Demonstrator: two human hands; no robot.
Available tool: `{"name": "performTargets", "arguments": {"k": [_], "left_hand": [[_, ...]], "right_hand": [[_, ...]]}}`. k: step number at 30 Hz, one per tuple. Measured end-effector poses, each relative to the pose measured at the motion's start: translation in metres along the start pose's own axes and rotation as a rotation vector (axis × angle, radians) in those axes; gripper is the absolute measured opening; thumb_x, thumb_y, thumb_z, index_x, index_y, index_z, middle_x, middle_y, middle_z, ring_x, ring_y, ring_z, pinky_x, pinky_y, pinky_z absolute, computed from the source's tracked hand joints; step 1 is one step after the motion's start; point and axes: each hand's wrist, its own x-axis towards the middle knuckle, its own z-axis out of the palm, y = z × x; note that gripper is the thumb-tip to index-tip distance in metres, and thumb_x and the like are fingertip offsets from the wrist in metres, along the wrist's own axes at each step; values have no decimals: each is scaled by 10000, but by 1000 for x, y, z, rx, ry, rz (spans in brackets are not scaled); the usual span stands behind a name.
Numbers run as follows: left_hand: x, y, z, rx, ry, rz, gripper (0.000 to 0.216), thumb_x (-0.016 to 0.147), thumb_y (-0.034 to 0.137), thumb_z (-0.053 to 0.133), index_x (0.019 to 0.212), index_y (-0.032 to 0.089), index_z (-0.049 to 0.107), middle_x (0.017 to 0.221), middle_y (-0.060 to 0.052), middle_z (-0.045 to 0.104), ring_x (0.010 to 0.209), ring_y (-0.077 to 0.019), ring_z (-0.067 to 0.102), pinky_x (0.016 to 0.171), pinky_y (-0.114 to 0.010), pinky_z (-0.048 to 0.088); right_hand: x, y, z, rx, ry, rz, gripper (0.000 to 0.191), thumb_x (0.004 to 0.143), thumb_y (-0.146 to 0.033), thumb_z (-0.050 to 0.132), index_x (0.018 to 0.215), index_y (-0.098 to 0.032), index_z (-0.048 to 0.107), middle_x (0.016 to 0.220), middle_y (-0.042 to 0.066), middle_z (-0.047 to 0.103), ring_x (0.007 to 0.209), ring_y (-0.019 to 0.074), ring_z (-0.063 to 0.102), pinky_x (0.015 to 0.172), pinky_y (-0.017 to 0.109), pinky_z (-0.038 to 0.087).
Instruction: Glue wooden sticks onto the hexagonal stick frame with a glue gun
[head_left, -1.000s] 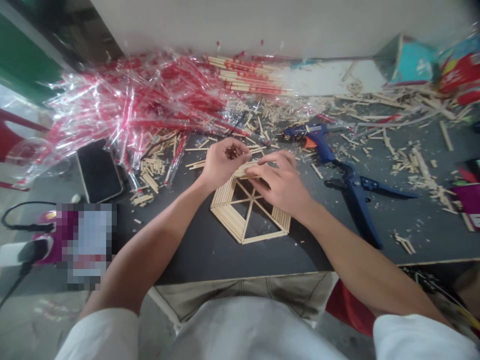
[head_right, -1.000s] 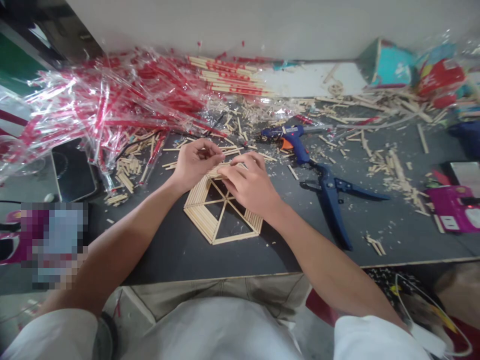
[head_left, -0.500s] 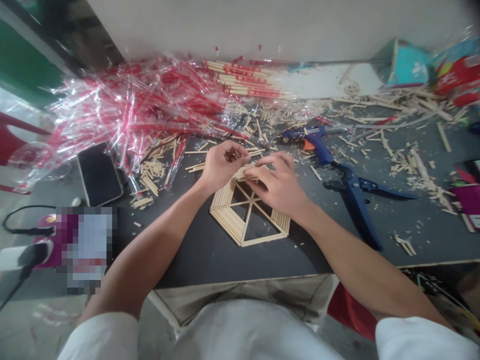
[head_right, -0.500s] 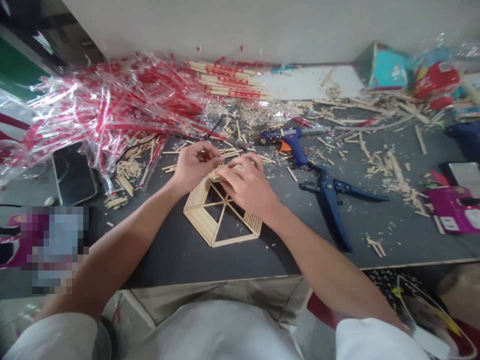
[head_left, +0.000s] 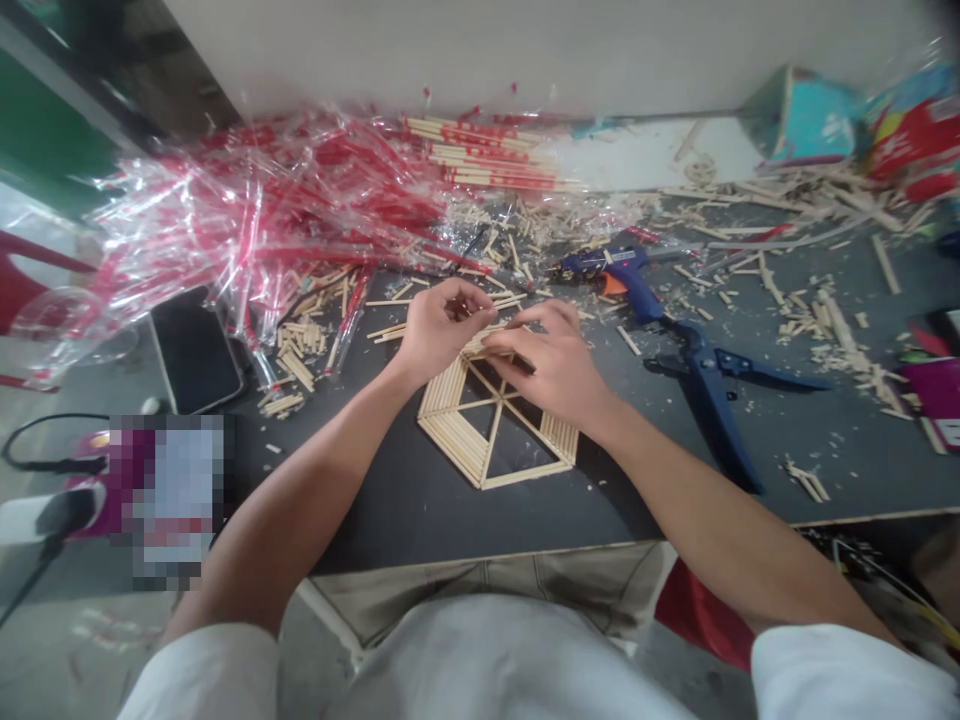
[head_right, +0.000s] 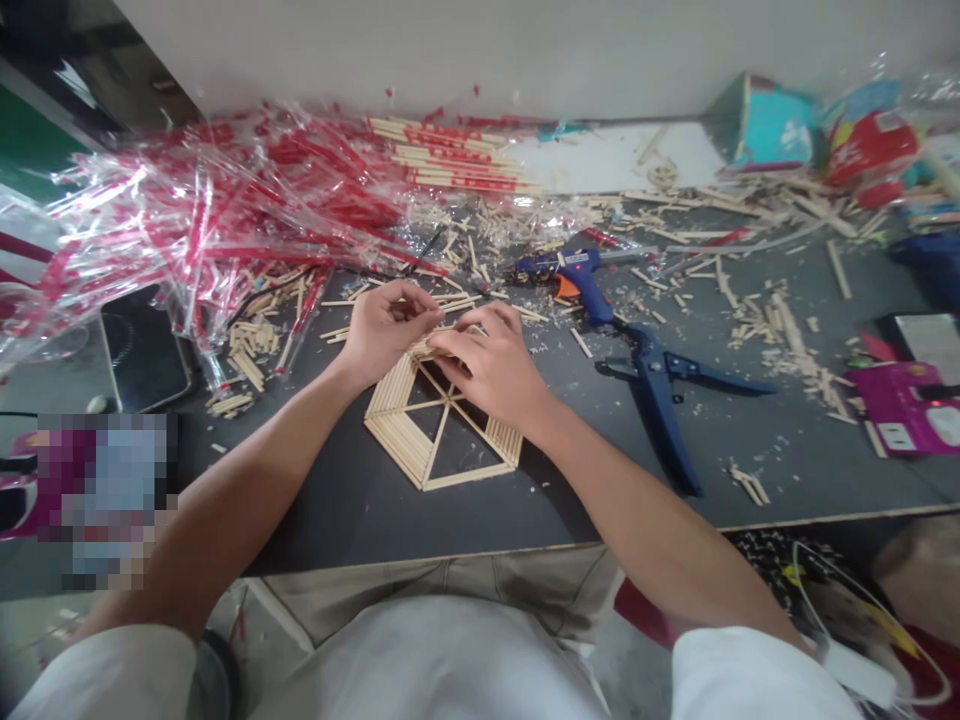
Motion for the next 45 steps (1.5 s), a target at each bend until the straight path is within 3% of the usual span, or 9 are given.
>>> {"name": "performTargets", "arguments": {"k": [21,27,33,45], "left_hand": [[-1,-1,-1,15,-13,-6,59,806,217,763,794,201,707,740,-6,686,629,-111,543,580,-262,439],[-1,0,-1,18,-12,-11,50,806,208,763,800,194,715,754,-3,696,633,-108,551,587,-255,442],[0,1,0,6,-9,-7,36,802,178,756,798,185,720,728,4,681,613,-97,546,590,-251,447],[0,1,1,5,2,-8,47,795,184,764,787,191,719,732,1,686,611,-97,533,577,-253,440]], "right_hand": [[2,-3,-4,-21,-102,-37,92,1035,-240,666,997,-278,741,906,17,763,1059,234,651,1019,451,414],[-1,-2,-2,6,-96,-4,94,1042,-270,659,1004,-277,744,887,24,775,1103,258,643,1002,462,418],[0,-3,-1,-29,-40,-68,143,1062,-275,627,971,-259,735,873,19,767,1071,240,637,981,431,432],[0,-4,-2,-35,-76,-52,154,1065,-260,602,1019,-260,749,921,49,775,1102,262,638,980,454,459]]}}
